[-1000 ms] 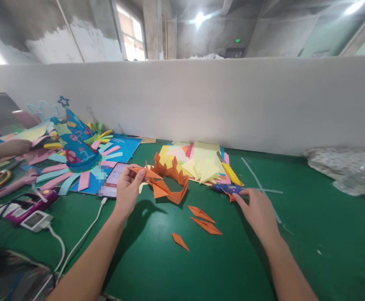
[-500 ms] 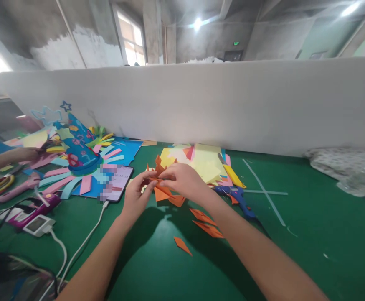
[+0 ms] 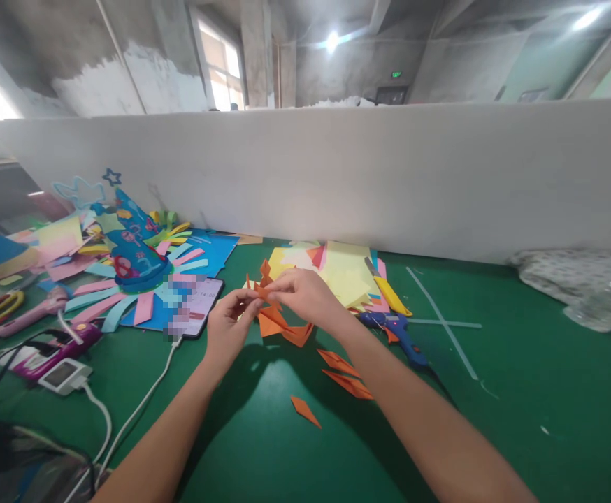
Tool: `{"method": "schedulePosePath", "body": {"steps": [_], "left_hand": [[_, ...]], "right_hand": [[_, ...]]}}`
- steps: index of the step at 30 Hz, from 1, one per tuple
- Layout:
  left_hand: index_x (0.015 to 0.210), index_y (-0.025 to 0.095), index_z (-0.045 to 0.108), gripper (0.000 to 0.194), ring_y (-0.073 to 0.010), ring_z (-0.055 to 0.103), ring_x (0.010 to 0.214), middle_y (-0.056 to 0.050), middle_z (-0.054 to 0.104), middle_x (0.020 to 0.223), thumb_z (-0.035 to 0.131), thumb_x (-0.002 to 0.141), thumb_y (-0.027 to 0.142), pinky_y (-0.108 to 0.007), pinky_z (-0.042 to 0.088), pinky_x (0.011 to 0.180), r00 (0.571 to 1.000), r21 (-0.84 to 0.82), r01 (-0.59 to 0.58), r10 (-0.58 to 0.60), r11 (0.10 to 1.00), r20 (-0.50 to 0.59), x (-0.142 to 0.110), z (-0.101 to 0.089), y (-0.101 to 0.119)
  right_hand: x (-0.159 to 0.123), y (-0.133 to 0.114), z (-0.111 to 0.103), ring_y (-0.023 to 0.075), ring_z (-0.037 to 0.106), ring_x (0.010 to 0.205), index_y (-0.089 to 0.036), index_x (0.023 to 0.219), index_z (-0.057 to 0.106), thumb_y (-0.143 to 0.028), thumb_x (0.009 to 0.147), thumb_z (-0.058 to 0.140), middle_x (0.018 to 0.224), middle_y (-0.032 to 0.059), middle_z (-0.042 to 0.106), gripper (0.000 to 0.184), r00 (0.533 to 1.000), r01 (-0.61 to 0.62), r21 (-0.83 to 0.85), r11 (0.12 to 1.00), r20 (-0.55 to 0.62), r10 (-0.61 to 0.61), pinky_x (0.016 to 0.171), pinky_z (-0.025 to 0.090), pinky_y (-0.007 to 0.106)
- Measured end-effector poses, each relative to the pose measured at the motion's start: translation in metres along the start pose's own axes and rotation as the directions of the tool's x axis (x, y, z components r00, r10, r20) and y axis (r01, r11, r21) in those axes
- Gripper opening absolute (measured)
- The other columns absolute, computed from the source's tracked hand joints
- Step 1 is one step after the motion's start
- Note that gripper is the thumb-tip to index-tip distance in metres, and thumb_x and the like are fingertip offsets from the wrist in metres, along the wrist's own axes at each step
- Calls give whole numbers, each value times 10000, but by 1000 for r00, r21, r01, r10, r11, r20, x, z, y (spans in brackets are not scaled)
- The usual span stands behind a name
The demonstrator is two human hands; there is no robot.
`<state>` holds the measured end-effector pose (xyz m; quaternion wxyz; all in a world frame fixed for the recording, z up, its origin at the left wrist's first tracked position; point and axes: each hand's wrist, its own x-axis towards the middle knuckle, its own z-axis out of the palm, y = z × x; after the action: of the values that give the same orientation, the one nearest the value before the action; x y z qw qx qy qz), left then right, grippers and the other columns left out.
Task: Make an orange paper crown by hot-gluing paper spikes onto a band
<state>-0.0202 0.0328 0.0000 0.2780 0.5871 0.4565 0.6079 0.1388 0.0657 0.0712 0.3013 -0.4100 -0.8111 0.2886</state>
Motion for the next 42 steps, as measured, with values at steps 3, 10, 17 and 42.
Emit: {"method": "schedulePosePath", "body": {"steps": [3,10,17,42], "left_hand": [[830,171,622,133,-120,575,661,-27,632,786,608,764,286,-229,480,635,999,-9,32,-32,999,2,0,0,-4],[826,166,609,99,-108,564,678,-26,631,804,592,773,248,-216,472,650,998,-38,8,-5,999,57,1,2,-4],[800,173,589,46,-88,523,624,-6,615,769,596,766,202,-203,450,617,997,54,-51,48,997,65,2,-2,2],[736,183,674,209,-132,534,551,-14,633,595,527,803,316,-231,305,530,940,708,25,-257,706,223,-1,-3,-7]], "right_hand": [[0,0,1,151,586,768,-218,808,741,-230,745,591,763,7,686,163,999,-33,5,999,16,33,684,437,242],[-3,-4,4,132,611,701,-219,814,720,-167,717,547,756,-17,700,205,998,-56,22,998,35,55,654,438,220],[1,-2,3,106,512,564,-213,745,730,-208,707,566,600,-22,635,168,993,-87,-104,991,67,94,529,362,213],[15,21,15,107,488,553,-176,575,553,-214,660,558,593,-12,587,94,984,-135,-307,942,-156,90,502,315,215]]}}
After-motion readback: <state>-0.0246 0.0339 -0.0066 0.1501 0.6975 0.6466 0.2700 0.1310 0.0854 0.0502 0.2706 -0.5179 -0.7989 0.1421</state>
